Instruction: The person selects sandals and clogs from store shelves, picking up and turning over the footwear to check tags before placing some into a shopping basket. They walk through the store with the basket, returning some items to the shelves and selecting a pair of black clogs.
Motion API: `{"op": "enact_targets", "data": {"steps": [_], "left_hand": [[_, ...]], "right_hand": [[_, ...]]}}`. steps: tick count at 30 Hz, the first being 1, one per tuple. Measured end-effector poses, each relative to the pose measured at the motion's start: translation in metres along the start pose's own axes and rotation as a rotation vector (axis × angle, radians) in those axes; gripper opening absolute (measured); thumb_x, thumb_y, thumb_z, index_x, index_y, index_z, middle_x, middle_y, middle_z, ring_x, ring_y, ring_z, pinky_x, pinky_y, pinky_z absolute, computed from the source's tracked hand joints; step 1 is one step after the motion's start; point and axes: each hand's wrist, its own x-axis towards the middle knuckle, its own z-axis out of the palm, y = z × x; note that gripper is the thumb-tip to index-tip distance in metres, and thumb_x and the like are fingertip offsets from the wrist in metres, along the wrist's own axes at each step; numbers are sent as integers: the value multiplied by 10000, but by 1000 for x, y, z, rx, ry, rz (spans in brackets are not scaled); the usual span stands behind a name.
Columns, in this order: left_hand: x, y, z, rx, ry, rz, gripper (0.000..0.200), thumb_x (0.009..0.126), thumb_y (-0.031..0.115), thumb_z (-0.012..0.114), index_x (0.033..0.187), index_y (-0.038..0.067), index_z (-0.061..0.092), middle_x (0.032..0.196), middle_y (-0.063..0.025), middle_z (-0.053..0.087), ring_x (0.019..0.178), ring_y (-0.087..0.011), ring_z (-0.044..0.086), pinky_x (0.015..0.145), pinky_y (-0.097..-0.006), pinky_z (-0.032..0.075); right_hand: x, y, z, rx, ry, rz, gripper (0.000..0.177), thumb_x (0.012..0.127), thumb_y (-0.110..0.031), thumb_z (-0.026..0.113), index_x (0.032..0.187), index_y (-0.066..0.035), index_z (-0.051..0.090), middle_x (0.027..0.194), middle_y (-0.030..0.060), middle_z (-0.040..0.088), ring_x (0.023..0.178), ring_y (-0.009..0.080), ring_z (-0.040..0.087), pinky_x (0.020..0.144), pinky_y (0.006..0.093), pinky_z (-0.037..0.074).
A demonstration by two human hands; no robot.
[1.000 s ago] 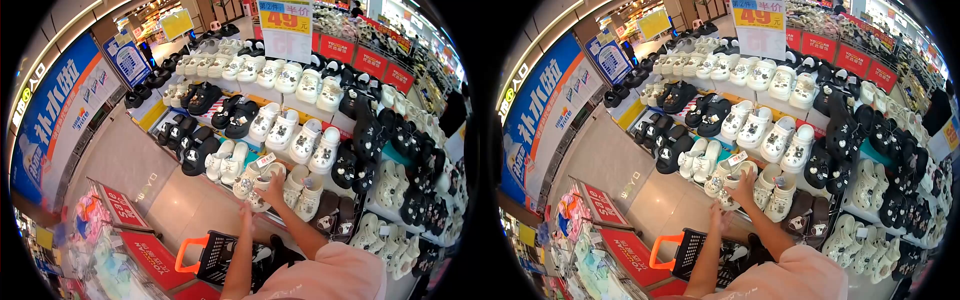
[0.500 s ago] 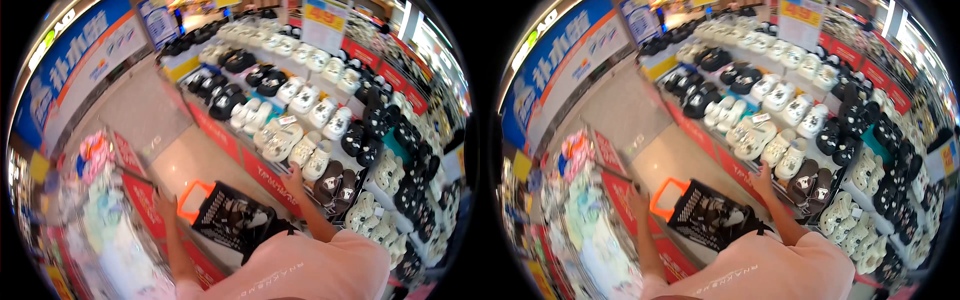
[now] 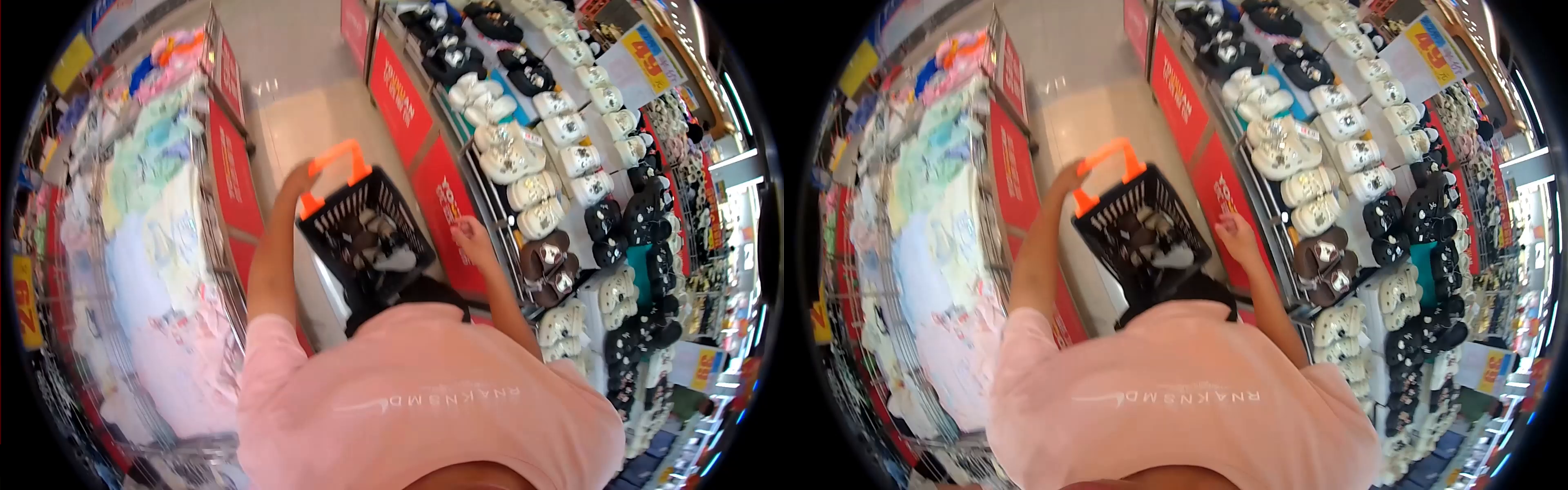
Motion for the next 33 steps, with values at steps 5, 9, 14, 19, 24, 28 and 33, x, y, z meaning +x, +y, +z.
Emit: {"op": "enact_targets", "data": {"steps": [5, 9, 14, 19, 24, 28, 33], "left_hand": [[27, -40, 31, 219, -16, -236, 401, 966, 369, 530, 1241, 76, 544, 1179, -202, 636, 1113, -380, 594, 915, -479, 487], [-20, 1, 33, 156, 236, -361, 295, 969, 363, 520, 1109, 113, 589, 1067, -140, 664, 1024, -347, 623, 821, -481, 509], [-46, 11, 42, 110, 363, -389, 289, 963, 367, 525, 1062, 104, 592, 1003, -142, 666, 964, -358, 632, 787, -490, 506], [-97, 23, 48, 107, 430, -373, 293, 959, 369, 528, 1026, 92, 594, 981, -165, 661, 919, -387, 625, 755, -492, 497], [-142, 48, 77, -87, 614, -420, 231, 941, 289, 569, 998, 70, 615, 906, -199, 648, 858, -422, 614, 715, -504, 479], [-173, 75, 96, -129, 652, -513, 226, 929, 264, 596, 1000, 49, 597, 855, -208, 638, 803, -418, 613, 681, -492, 475], [-207, 118, 110, -377, 538, -671, 257, 944, 277, 607, 1017, 38, 551, 810, -185, 637, 748, -329, 645, 661, -409, 494]], "right_hand": [[25, -1, 71, 258, -356, 596, 311, 960, -314, 605, 1180, -99, 562, 1054, 83, 665, 892, 173, 654, 775, 336, 529], [95, 18, 160, 261, -382, 689, 332, 959, -353, 599, 1176, -105, 557, 991, 44, 634, 784, 151, 604, 712, 314, 510], [156, 0, 271, 176, -449, 410, 414, 928, -390, 626, 1163, -55, 560, 883, 25, 562, 725, 120, 536, 579, 269, 447], [203, -52, 324, 69, -382, 528, 596, 886, -367, 624, 1262, 82, 514, 1199, 209, 599, 952, 305, 643, 723, 388, 562], [198, -67, 364, 34, -287, 613, 474, 838, -297, 665, 1130, 61, 554, 1040, 214, 672, 911, 356, 687, 780, 410, 573], [171, -37, 382, -276, -390, 330, 485, 829, -249, 639, 1180, 64, 518, 1089, 267, 659, 993, 370, 676, 842, 430, 555], [140, -24, 383, -446, -687, 126, 537, 835, -246, 612, 1253, 64, 479, 1125, 293, 640, 1021, 388, 663, 870, 435, 543]]}}
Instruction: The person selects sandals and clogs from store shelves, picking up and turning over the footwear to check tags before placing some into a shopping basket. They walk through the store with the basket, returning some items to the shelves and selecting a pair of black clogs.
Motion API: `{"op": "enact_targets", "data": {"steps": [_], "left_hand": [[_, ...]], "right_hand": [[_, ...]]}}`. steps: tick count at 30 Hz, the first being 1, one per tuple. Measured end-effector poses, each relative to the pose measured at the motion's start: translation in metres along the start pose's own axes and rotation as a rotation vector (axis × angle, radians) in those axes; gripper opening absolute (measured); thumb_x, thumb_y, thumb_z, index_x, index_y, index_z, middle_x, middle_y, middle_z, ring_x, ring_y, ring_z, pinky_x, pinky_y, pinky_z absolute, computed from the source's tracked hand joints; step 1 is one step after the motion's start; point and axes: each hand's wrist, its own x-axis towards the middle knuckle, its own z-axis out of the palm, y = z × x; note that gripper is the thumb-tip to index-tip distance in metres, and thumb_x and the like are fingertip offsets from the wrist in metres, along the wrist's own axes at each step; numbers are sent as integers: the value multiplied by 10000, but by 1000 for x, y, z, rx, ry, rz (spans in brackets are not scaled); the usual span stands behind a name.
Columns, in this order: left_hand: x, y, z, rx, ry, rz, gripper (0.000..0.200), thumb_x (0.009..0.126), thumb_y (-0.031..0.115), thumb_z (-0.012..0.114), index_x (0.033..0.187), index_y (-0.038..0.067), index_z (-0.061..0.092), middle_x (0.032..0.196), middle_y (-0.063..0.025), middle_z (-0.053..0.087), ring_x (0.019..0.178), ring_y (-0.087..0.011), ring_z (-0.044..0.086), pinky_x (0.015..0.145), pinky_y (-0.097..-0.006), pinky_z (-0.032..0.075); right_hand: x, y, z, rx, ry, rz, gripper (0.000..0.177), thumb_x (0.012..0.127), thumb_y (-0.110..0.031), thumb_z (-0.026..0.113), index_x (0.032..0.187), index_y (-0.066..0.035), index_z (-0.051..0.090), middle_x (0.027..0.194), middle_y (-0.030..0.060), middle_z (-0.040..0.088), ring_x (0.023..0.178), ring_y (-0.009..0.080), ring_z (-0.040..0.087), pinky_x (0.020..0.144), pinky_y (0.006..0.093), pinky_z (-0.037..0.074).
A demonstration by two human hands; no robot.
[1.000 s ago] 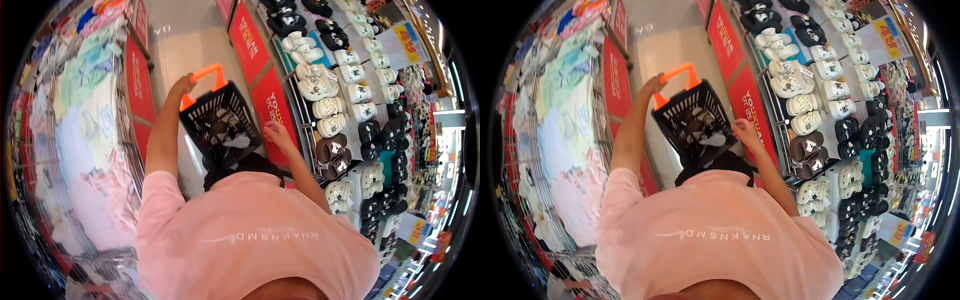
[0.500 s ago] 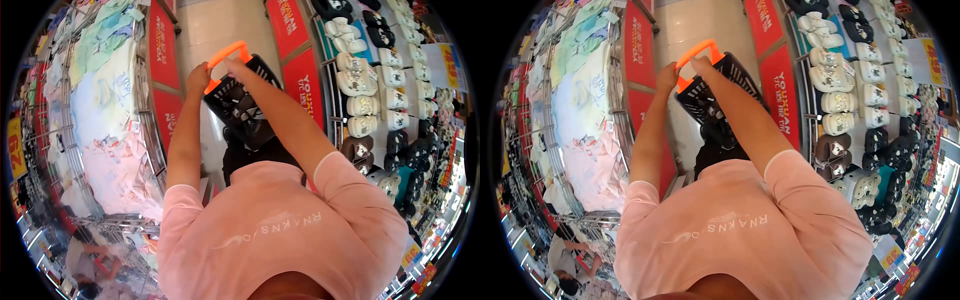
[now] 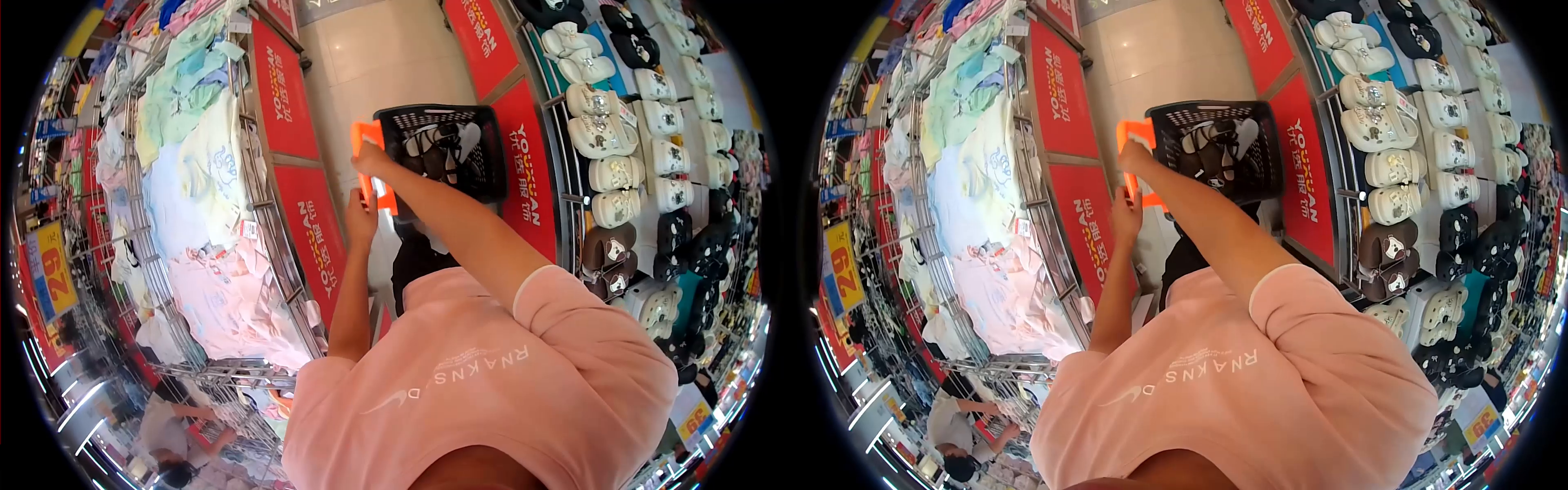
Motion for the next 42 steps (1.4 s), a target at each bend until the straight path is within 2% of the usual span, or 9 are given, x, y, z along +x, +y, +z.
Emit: {"op": "enact_targets", "data": {"steps": [6, 9, 12, 16, 19, 22, 25, 34, 42], "left_hand": [[-49, -43, 46, -424, -127, 365, 368, 923, 290, 658, 1133, 23, 517, 1053, -121, 635, 910, -220, 633, 722, -348, 521], [-60, -68, 25, -576, -703, -285, 476, 895, 279, 697, 1237, 21, 489, 1159, -135, 592, 1037, -221, 590, 760, -337, 522], [-61, -109, 18, -405, -367, -68, 617, 847, 319, 746, 1319, 37, 465, 1235, -158, 546, 1126, -247, 549, 825, -348, 508], [-43, -14, -39, 431, 105, 629, 784, 728, 341, 810, 1361, 67, 438, 1363, -199, 441, 1211, -346, 488, 872, -448, 498], [-8, 29, -21, 540, -5, 961, 686, 679, 369, 816, 1248, 84, 562, 1265, -188, 555, 1098, -354, 573, 817, -474, 505], [34, 20, 42, 678, -588, 685, 403, 707, 343, 762, 1020, 99, 692, 1037, -158, 684, 924, -346, 650, 770, -467, 519], [34, 18, 74, 508, -755, 604, 218, 728, 281, 687, 819, 85, 707, 788, -165, 684, 758, -380, 650, 708, -458, 521], [39, 6, 108, 224, -826, 347, 314, 684, 346, 697, 874, 100, 736, 837, -169, 696, 819, -363, 663, 760, -434, 528], [72, 13, 95, 152, -806, 532, 267, 692, 265, 695, 793, 17, 688, 705, -191, 638, 633, -340, 612, 620, -407, 486]], "right_hand": [[-61, 10, 19, -183, -89, -118, 639, 833, -226, 596, 1354, 70, 375, 1046, 279, 670, 966, 404, 672, 832, 469, 528], [-102, 12, -1, -285, -272, -116, 667, 841, -223, 583, 1402, 35, 331, 1042, 261, 672, 951, 395, 670, 798, 486, 518], [-119, 35, -14, -374, -310, -176, 672, 843, -234, 584, 1437, -57, 323, 1028, 225, 680, 941, 382, 670, 777, 488, 517], [-131, 89, -18, -272, -240, -315, 604, 817, -248, 618, 1378, -138, 424, 986, 182, 696, 918, 367, 677, 757, 472, 528], [-149, 101, -46, -387, -216, -315, 465, 791, -248, 639, 1228, -115, 551, 994, 171, 697, 883, 355, 682, 730, 463, 532], [-170, 107, -70, -605, -128, -144, 333, 745, -228, 659, 1045, -83, 677, 941, 158, 707, 858, 326, 696, 734, 437, 545], [-175, 112, -84, -743, -47, -44, 245, 720, -211, 663, 911, -73, 733, 891, 138, 718, 842, 301, 707, 737, 420, 554], [-160, 106, -113, -925, -159, -97, 247, 705, -235, 658, 857, -62, 748, 898, 139, 727, 838, 305, 707, 725, 415, 554], [-132, 104, -122, -840, -132, -179, 251, 699, -270, 621, 791, -69, 738, 849, 156, 717, 813, 335, 699, 680, 454, 544]]}}
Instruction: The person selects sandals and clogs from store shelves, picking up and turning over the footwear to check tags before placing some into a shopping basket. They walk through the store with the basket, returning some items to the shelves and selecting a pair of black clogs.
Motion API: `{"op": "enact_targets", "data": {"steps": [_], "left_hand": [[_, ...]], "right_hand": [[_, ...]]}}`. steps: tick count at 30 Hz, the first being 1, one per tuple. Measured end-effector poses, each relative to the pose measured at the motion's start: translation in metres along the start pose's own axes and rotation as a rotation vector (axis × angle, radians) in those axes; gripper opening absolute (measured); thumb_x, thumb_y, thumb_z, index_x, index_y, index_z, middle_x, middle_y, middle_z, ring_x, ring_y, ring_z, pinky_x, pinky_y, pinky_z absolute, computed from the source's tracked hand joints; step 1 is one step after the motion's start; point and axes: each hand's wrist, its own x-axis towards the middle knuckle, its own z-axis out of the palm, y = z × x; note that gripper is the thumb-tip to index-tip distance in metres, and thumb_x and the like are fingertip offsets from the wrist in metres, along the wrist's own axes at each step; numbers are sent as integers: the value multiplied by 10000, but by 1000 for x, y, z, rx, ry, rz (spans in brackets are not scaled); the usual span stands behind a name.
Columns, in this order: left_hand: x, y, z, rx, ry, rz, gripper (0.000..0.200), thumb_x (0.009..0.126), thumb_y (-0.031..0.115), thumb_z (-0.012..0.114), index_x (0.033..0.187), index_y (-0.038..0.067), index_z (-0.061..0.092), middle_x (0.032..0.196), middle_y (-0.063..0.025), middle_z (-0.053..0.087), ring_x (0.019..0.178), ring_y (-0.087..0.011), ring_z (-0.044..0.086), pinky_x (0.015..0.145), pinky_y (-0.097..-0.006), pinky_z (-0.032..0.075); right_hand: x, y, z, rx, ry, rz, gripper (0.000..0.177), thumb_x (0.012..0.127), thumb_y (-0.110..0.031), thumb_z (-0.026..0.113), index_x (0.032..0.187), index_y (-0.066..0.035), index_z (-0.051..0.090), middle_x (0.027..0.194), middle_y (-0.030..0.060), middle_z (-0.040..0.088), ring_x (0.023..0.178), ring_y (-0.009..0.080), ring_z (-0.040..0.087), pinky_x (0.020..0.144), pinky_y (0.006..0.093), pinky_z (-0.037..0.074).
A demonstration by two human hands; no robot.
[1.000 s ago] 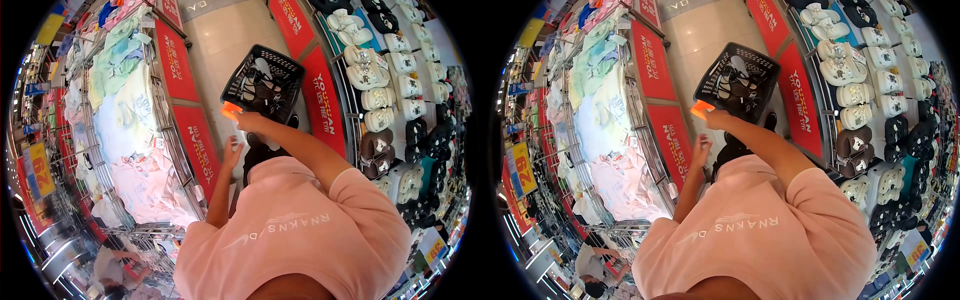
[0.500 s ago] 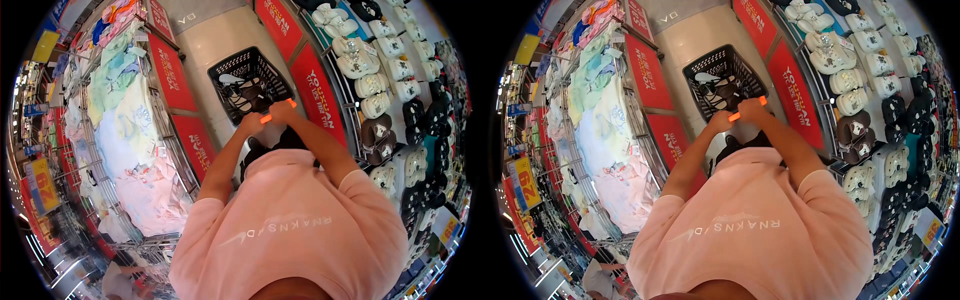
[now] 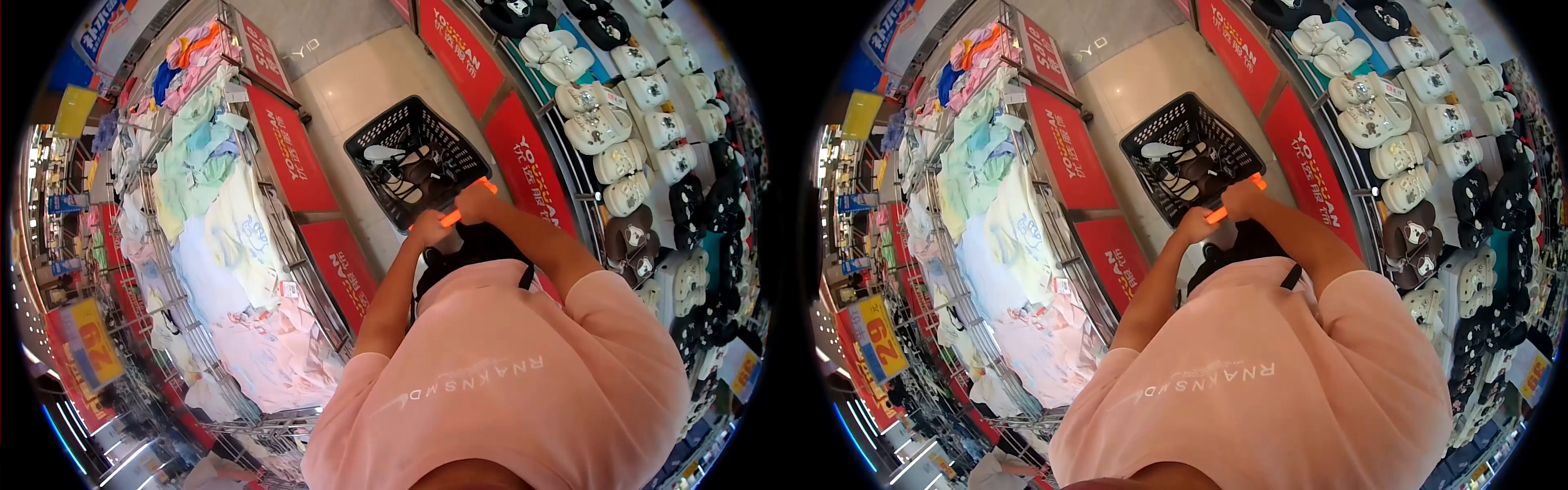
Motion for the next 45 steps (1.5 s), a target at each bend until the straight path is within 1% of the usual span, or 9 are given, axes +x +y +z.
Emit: {"op": "enact_targets", "data": {"steps": [6, 10, 14, 15, 17, 19, 23, 34, 45], "left_hand": [[21, -32, -39, 250, 136, 56, 277, 702, 340, 709, 843, 102, 709, 861, -189, 680, 800, -376, 657, 715, -442, 532], [43, 23, -114, 345, -126, -213, 317, 727, 348, 676, 875, 69, 694, 879, -146, 698, 852, -365, 663, 756, -458, 535], [88, 4, -131, 458, -257, -261, 300, 729, 312, 685, 903, 68, 699, 903, -176, 691, 886, -367, 661, 757, -443, 542], [99, -49, -121, 440, -255, -131, 303, 727, 302, 685, 922, 71, 701, 928, -187, 690, 902, -362, 661, 758, -442, 542], [121, -60, -142, 513, -317, -107, 319, 721, 306, 683, 927, 63, 701, 949, -183, 696, 903, -355, 666, 756, -445, 544], [136, -38, -175, 481, -345, -305, 340, 703, 314, 692, 926, 58, 706, 952, -182, 699, 904, -345, 673, 764, -443, 547], [167, -16, -219, 576, -301, -393, 348, 685, 316, 687, 930, 70, 720, 953, -167, 707, 909, -329, 682, 783, -437, 550], [268, -9, -316, 424, -170, -242, 299, 691, 244, 672, 897, 35, 728, 953, -211, 704, 904, -374, 683, 797, -466, 554], [353, -28, -384, 402, 32, -45, 172, 752, 200, 672, 804, 42, 717, 924, -143, 674, 844, -325, 672, 712, -435, 553]], "right_hand": [[54, 3, -2, 158, 56, -27, 256, 699, -270, 634, 811, -70, 746, 860, 158, 722, 800, 320, 706, 678, 463, 554], [76, 4, -51, 255, 97, -44, 198, 712, -202, 623, 797, -79, 753, 838, 146, 724, 782, 303, 713, 671, 438, 558], [108, 10, -72, 323, 187, -4, 196, 751, -268, 644, 782, -109, 753, 823, 108, 729, 755, 278, 714, 645, 422, 554], [116, 14, -76, 354, 203, 26, 188, 752, -262, 641, 771, -110, 749, 812, 106, 728, 738, 278, 712, 632, 422, 551], [149, 16, -76, 375, 209, 41, 211, 755, -282, 635, 772, -100, 742, 817, 114, 725, 744, 277, 708, 629, 429, 539], [173, 23, -84, 409, 207, 34, 239, 759, -293, 628, 783, -82, 736, 833, 124, 724, 771, 280, 705, 644, 438, 533], [209, 34, -110, 460, 221, 75, 204, 747, -236, 630, 791, -64, 730, 839, 134, 720, 777, 297, 701, 662, 443, 543], [288, 102, -206, 392, 67, 103, 220, 674, -239, 687, 798, -62, 731, 847, 161, 711, 792, 350, 684, 692, 457, 540], [366, 160, -293, 268, 40, 168, 212, 658, -250, 662, 794, -102, 727, 792, 143, 700, 749, 349, 679, 667, 470, 547]]}}
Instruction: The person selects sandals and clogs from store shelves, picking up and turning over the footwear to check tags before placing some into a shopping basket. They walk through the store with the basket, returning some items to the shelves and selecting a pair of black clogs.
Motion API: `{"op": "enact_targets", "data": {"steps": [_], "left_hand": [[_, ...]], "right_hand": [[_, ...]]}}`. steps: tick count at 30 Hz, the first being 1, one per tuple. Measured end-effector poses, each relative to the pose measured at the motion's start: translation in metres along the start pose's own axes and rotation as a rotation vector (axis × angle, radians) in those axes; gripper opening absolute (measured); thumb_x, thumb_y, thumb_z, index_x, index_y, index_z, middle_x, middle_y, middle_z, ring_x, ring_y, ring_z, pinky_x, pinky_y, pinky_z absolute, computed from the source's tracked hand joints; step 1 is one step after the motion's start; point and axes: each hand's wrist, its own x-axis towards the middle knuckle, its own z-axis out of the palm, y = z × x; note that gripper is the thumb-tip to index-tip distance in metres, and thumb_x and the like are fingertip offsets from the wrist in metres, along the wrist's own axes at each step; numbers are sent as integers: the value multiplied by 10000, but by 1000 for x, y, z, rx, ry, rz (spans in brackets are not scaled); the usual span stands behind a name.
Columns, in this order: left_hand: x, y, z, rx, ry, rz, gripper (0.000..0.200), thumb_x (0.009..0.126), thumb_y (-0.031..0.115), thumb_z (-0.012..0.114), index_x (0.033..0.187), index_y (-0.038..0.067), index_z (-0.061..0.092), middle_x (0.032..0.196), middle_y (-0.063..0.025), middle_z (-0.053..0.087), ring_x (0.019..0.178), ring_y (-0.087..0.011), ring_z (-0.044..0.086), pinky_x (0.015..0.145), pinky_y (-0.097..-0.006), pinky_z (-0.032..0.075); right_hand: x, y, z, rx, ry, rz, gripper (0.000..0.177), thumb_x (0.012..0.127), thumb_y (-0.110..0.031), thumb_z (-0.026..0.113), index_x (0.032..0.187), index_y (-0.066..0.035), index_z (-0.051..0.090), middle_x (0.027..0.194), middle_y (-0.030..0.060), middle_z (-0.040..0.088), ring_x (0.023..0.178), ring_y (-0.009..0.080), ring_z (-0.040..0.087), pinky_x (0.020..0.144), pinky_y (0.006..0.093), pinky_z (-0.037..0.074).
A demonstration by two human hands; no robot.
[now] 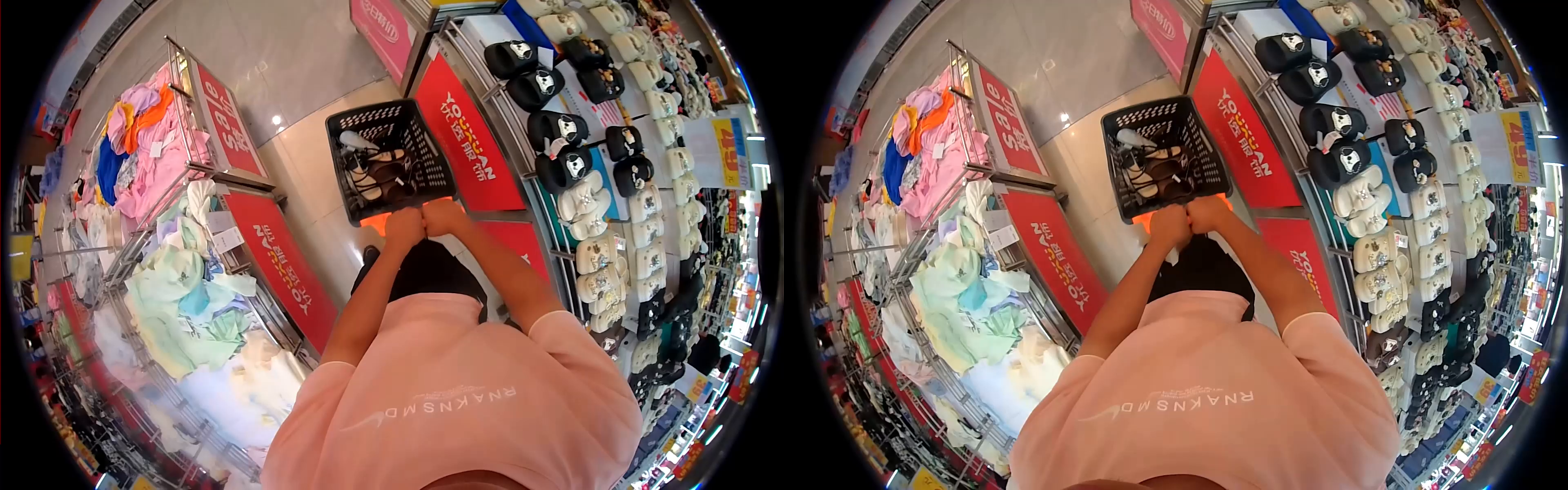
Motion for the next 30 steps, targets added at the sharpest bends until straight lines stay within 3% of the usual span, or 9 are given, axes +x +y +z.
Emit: {"op": "enact_targets", "data": {"steps": [2, 5, 11, 14, 17, 23, 26, 29, 30], "left_hand": [[20, -14, 14, 29, 154, 28, 170, 747, 183, 677, 784, 19, 699, 947, -132, 624, 856, -318, 648, 700, -431, 546], [39, -21, 7, 52, 228, 71, 160, 745, 165, 676, 746, 5, 669, 954, -117, 536, 872, -306, 614, 676, -429, 532], [75, -23, -38, -21, 220, 13, 111, 726, 127, 690, 755, 29, 647, 978, -84, 580, 827, -301, 629, 649, -416, 521], [104, -47, -31, 30, 237, 122, 158, 733, 112, 704, 854, 21, 659, 1030, -60, 583, 778, -292, 641, 660, -414, 520], [119, -44, -50, 69, 111, 1, 153, 757, 138, 677, 878, 54, 637, 986, -68, 577, 797, -280, 637, 674, -420, 523], [141, -50, -81, 82, 37, 73, 224, 724, 148, 722, 916, 64, 642, 976, -69, 589, 818, -274, 641, 707, -407, 528], [151, -51, -83, 1, -59, -13, 251, 701, 124, 734, 923, 53, 642, 997, -82, 593, 857, -299, 634, 738, -411, 530], [156, -54, -94, -30, -141, 58, 276, 691, 111, 739, 940, 46, 639, 1005, -106, 602, 925, -320, 629, 762, -417, 530], [162, -59, -92, -51, -216, 37, 289, 694, 112, 736, 951, 27, 635, 1055, -137, 615, 1011, -336, 615, 798, -422, 528]], "right_hand": [[16, 3, -11, 14, 45, 26, 194, 653, -215, 664, 796, -98, 723, 807, 131, 704, 769, 334, 679, 676, 446, 548], [34, 12, -27, 49, 25, 59, 189, 660, -184, 650, 814, -103, 724, 819, 123, 705, 790, 328, 679, 682, 447, 548], [72, 28, -51, 119, 120, 18, 188, 671, -214, 658, 813, -104, 715, 828, 125, 706, 785, 317, 686, 680, 454, 544], [78, 35, -76, 170, 146, 12, 187, 665, -220, 659, 793, -93, 709, 806, 130, 703, 777, 317, 688, 686, 453, 542], [101, 42, -84, 175, 108, 34, 171, 666, -214, 652, 766, -85, 702, 763, 127, 699, 762, 314, 685, 690, 441, 540], [131, 48, -97, 215, 66, 22, 160, 669, -211, 650, 750, -83, 701, 771, 123, 704, 755, 312, 684, 698, 430, 537], [136, 53, -101, 231, 61, 31, 172, 674, -218, 649, 759, -81, 707, 784, 126, 706, 767, 317, 683, 695, 442, 534], [122, 43, -124, 289, 34, 69, 190, 677, -229, 649, 775, -80, 714, 804, 137, 707, 784, 324, 680, 693, 453, 530], [123, 43, -128, 291, 29, 93, 195, 675, -233, 651, 778, -81, 716, 813, 139, 707, 790, 325, 679, 694, 455, 529]]}}
